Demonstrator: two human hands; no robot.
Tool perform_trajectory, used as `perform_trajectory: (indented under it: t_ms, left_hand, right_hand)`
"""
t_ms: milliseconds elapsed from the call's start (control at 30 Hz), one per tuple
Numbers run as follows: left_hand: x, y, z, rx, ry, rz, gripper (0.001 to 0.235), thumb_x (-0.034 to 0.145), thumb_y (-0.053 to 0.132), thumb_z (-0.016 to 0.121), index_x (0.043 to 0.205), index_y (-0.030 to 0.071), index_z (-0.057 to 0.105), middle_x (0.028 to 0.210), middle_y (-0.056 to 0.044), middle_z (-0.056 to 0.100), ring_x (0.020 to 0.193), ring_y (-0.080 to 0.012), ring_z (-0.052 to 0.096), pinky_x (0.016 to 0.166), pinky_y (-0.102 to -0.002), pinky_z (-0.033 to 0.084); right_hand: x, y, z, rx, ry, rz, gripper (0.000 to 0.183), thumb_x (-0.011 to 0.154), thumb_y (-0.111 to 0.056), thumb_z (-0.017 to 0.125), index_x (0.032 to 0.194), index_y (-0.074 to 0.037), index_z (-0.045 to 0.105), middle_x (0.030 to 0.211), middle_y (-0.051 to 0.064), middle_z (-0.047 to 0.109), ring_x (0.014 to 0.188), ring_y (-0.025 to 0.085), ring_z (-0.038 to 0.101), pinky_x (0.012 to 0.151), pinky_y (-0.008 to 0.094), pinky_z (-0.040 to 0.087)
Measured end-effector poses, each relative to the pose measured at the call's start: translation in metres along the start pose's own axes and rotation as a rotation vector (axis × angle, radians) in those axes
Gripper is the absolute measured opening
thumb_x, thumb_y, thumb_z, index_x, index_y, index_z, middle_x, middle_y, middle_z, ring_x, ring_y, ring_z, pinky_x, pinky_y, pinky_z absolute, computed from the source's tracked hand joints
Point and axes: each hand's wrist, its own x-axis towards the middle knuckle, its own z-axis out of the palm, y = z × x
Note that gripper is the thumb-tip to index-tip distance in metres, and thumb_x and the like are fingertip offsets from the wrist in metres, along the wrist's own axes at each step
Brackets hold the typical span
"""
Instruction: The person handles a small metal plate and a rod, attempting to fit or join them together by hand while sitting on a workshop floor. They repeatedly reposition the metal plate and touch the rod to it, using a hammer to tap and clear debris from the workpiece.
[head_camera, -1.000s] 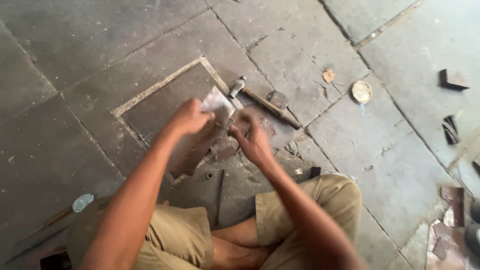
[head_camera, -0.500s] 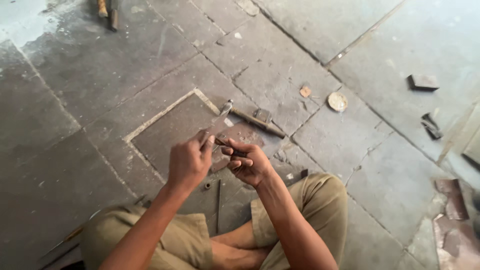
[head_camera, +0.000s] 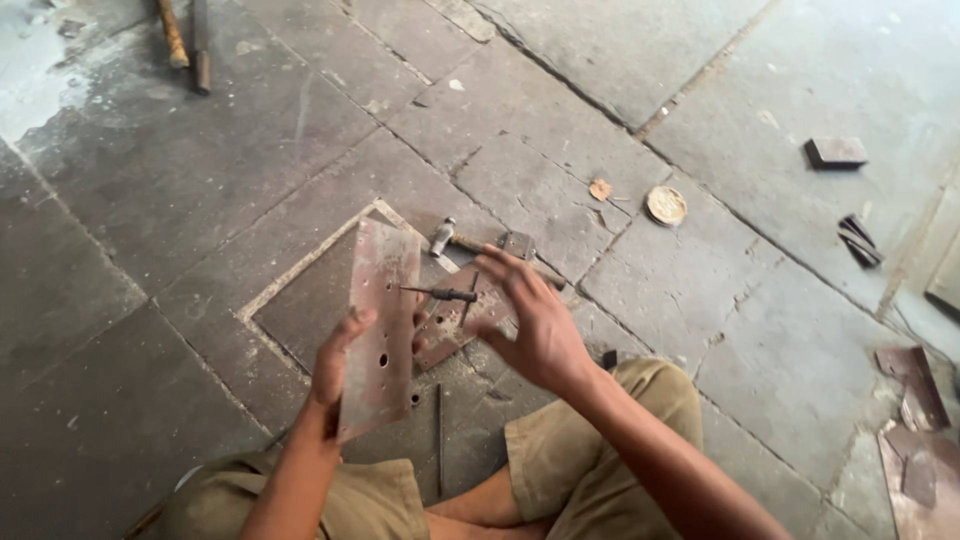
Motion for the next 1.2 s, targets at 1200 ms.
perform_trajectory:
  t_ms: [1200]
  left_hand:
    - [0.031, -0.03, -0.051, 0.457, 0.112, 0.085, 0.068, 0.088, 0.037, 0.064, 0.139, -0.007, 0.063, 0.124, -0.024, 0.072, 0.115, -0.0321, 0.07, 0.104, -0.043, 0.055]
  right_hand:
    - [-0.035, 0.069, 0.073, 0.376, -0.082, 0.355, 0.061, 0.113, -0.042, 0.046, 0.123, 0.016, 0.059, 0.108, 0.029, 0.071, 0.09, 0.03, 0.07, 0.079, 0.042, 0.059]
